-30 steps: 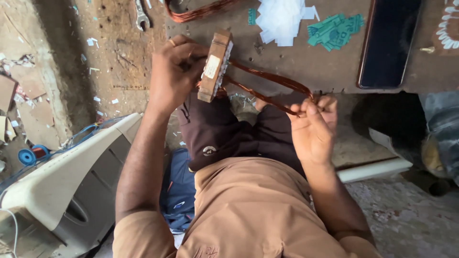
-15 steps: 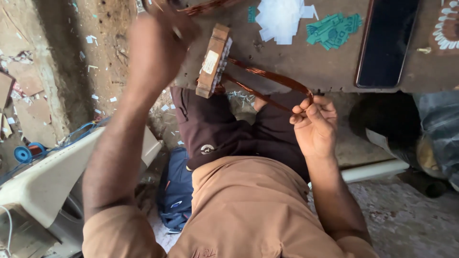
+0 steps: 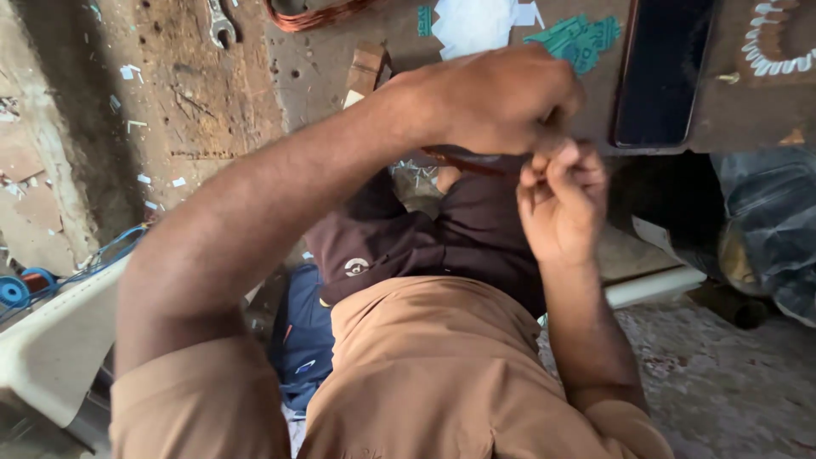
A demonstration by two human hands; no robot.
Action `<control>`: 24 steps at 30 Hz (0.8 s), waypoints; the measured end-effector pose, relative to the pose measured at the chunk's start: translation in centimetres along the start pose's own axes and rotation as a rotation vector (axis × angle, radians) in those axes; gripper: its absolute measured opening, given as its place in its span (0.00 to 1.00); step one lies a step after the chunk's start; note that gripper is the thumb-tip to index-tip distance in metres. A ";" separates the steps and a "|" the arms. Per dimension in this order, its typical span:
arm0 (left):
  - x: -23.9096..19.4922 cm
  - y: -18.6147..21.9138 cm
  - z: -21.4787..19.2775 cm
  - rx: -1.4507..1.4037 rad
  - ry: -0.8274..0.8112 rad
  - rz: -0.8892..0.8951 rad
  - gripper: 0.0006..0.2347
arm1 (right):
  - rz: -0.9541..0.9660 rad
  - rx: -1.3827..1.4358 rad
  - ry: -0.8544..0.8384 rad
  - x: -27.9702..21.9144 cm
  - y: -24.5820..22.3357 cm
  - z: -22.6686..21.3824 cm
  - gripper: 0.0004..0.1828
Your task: The recorder is assembling or repairing a motor stator, inserting insulation and managing copper windings on a workbench.
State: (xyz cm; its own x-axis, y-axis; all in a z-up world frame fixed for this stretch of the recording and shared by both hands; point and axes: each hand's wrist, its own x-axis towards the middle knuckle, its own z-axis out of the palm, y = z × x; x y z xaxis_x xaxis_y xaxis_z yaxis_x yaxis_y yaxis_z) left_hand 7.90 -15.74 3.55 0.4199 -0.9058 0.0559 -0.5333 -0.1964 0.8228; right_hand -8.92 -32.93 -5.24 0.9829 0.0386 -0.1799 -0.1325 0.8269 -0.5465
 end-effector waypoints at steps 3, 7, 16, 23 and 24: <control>-0.1 -0.6 -0.2 0.005 0.127 0.082 0.12 | -0.171 -0.418 0.119 0.7 -1.4 3.9 0.04; -0.5 0.0 -1.9 0.085 0.303 0.116 0.14 | -0.738 -1.468 -0.089 1.1 -2.6 11.5 0.05; -0.6 -1.2 -0.9 -0.027 0.335 0.139 0.11 | -0.276 -2.061 -0.797 4.9 -3.3 14.7 0.16; -0.8 0.2 -2.3 0.083 0.282 0.051 0.14 | -0.067 -2.308 -1.014 6.0 -4.4 14.4 0.10; -0.9 0.1 -2.2 0.084 0.283 0.048 0.14 | -0.069 -2.306 -1.017 6.0 -4.5 14.6 0.10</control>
State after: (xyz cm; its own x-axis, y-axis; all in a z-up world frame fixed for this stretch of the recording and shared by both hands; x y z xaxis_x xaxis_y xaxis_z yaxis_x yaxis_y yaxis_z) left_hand 9.05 -14.12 4.84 0.5744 -0.7766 0.2587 -0.6114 -0.1969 0.7665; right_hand -0.56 -28.20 8.07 0.6404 0.7245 -0.2551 0.6768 -0.6893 -0.2584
